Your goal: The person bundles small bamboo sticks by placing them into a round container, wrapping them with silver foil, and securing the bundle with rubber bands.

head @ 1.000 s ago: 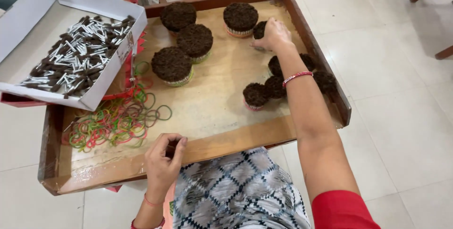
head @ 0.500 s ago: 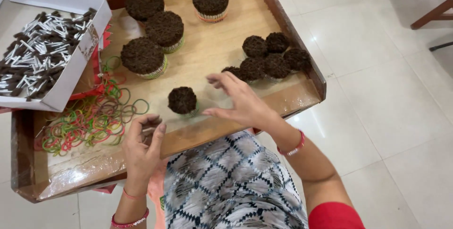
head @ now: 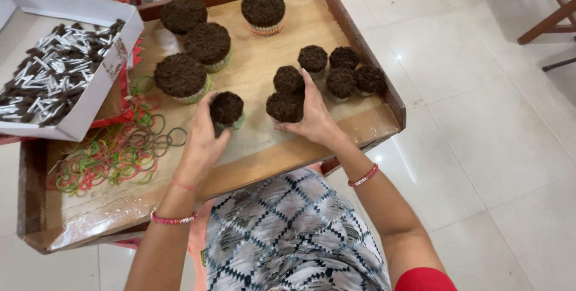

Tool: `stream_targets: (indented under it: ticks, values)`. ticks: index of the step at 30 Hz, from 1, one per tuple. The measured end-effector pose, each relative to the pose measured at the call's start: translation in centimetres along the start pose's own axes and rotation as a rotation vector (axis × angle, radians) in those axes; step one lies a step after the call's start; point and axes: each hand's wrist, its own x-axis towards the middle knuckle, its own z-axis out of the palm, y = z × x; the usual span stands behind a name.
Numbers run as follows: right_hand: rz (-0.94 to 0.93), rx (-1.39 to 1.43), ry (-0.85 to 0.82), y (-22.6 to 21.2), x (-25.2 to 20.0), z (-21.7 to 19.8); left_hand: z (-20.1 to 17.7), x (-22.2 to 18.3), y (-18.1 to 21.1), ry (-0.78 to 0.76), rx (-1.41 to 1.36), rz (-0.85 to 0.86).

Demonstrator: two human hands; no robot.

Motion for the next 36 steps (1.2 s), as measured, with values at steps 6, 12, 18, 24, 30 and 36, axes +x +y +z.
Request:
stream_targets:
  ticks: [6,12,18,24,30,36]
  values:
    - [-0.084,0.014,-0.24,-1.7,1.6,2.4,-0.2,1.0,-0.7,-0.083,0.016,0.047]
    - [-0.132,0.039,-0.341,-3.9,0.5,2.3,-3.2,-0.9,-2.6,-0.19,-0.171,-0.022]
    - [-0.115,0.083,-0.441,-2.7,2.0,2.6,-3.2,-1.9,-1.3,-0.09,-0.228,-0.094]
    - [-0.055,-0.053,-0.448,-3.4,1.9,3.2,-1.6,-2.8,-1.9,-0.017,0.105,-0.108]
    - [-0.015,0.015,-0.459,-3.0,1.9,2.9,-1.3,-2.8,-2.1,0.035,-0.088,0.004]
    - [0.018,-0.036,-0.441,-2.7,1.8,3.6,0.7,-2.8,-3.2,0.11,0.07,-0.012]
